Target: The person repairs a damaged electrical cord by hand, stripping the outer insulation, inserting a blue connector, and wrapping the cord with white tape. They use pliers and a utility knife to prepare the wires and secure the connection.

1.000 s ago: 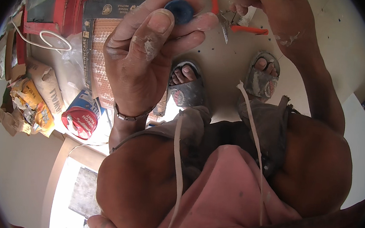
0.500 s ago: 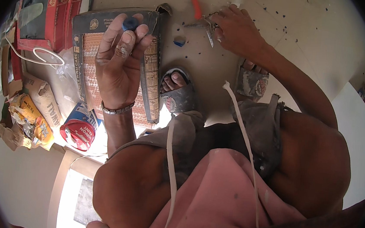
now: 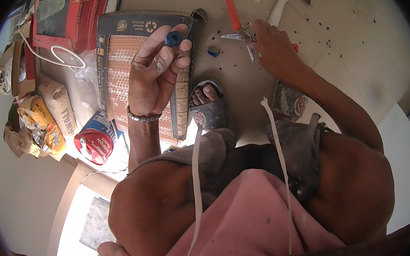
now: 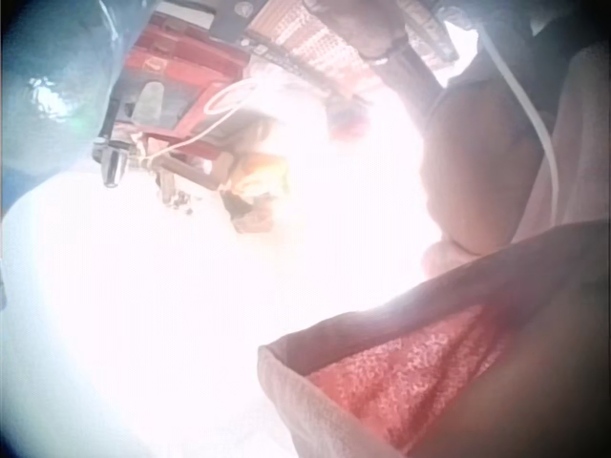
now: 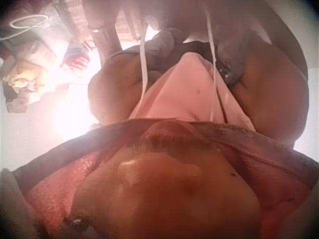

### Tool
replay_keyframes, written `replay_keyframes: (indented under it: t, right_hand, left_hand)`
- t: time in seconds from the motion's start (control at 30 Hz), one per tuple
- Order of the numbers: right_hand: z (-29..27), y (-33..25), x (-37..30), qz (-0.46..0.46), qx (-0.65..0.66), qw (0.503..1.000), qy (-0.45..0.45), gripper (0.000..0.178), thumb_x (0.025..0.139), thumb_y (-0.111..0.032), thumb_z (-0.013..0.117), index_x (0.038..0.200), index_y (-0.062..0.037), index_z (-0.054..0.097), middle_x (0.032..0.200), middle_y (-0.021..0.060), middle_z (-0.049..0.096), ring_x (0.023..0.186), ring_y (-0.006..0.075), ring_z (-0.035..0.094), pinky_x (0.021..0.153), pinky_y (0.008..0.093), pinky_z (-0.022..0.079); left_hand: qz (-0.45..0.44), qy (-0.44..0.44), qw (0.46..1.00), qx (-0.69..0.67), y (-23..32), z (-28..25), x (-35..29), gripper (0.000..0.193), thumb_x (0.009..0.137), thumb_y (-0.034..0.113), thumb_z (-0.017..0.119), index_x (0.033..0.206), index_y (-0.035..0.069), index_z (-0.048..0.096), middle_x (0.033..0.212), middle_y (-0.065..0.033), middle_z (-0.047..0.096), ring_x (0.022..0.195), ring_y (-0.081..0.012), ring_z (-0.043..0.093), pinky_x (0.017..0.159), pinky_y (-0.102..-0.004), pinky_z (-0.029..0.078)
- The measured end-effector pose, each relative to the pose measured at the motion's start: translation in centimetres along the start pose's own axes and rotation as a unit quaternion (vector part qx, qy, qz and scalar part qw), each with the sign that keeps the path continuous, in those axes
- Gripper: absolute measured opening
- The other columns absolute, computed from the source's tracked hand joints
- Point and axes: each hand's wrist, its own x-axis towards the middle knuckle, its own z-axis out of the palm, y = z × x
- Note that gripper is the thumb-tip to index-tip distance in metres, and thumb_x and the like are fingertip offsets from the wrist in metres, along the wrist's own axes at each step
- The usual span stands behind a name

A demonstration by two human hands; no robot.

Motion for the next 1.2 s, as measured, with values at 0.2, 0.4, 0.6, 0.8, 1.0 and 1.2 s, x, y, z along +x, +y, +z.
replay_keyframes:
  t: [0.2,0.4,0.6,0.8,1.0,1.2]
  right_hand:
    - [-8.7,-1.5,-0.7,0.142,0.301,0.943,-0.020,0.061,0.089,-0.010,0.076,0.139,-0.0047,0.041,0.092,0.0094,0.065,0.086,0.0211,0.066,0.076,0.0372,0.053]
    - [-13.2,-0.5,-0.2,0.115,0.456,0.872,-0.139,0.056,0.086,-0.012,0.080,0.133,-0.0016,0.050,0.097,0.0061,0.067,0.083,0.0162,0.066,0.077,0.0314,0.056]
    - [-12.5,-2.4,-1.3,-0.076,0.323,0.943,-0.040,0.041,0.088,-0.007,0.077,0.123,-0.0004,0.059,0.099,0.0094,0.070,0.079,0.0173,0.067,0.068,0.0313,0.056]
    - [-13.2,-2.8,-0.1,-0.249,0.173,0.953,0.023,0.018,0.086,-0.011,0.072,0.103,-0.0086,0.067,0.092,0.0081,0.068,0.075,0.0317,0.066,0.061,0.0376,0.051]
    - [-13.4,-2.8,0.7,-0.333,0.054,0.939,0.068,0.035,0.075,-0.001,0.077,0.109,-0.0052,0.070,0.103,0.0089,0.071,0.077,0.0232,0.067,0.060,0.0317,0.057]
    - [-15.0,-3.6,0.4,-0.413,-0.108,0.902,0.064,0.044,0.074,-0.015,0.074,0.117,-0.0084,0.068,0.108,0.0072,0.071,0.081,0.0207,0.064,0.060,0.0297,0.055]
  left_hand:
    - [-0.020,-0.046,0.998,0.029,0.0,-0.8,0.0,0.041,0.102,0.009,0.057,0.141,0.000,0.051,0.124,-0.0240,0.063,0.097,-0.0203,0.067,0.079,-0.0321,0.061]
    - [-0.091,0.029,0.995,0.001,0.4,0.4,0.3,0.046,0.105,0.019,0.055,0.144,-0.004,0.046,0.105,-0.0154,0.066,0.075,-0.0102,0.057,0.065,-0.0257,0.054]
    - [-0.124,0.046,0.989,0.073,0.6,1.0,0.8,0.043,0.103,0.020,0.058,0.137,-0.007,0.053,0.104,-0.0145,0.067,0.074,-0.0084,0.056,0.058,-0.0232,0.054]
    - [-0.146,0.017,0.981,0.126,0.4,1.2,0.6,0.043,0.102,0.022,0.060,0.129,-0.010,0.057,0.106,-0.0173,0.068,0.077,-0.0110,0.063,0.055,-0.0234,0.060]
    - [-0.173,0.036,0.976,0.128,0.8,1.7,0.5,0.041,0.101,0.024,0.063,0.122,-0.011,0.062,0.103,-0.0176,0.070,0.077,-0.0117,0.066,0.058,-0.0242,0.062]
    - [-0.211,0.026,0.952,0.221,1.4,1.9,0.4,0.041,0.104,0.026,0.057,0.124,-0.009,0.061,0.093,-0.0107,0.069,0.072,-0.0094,0.063,0.063,-0.0206,0.055]
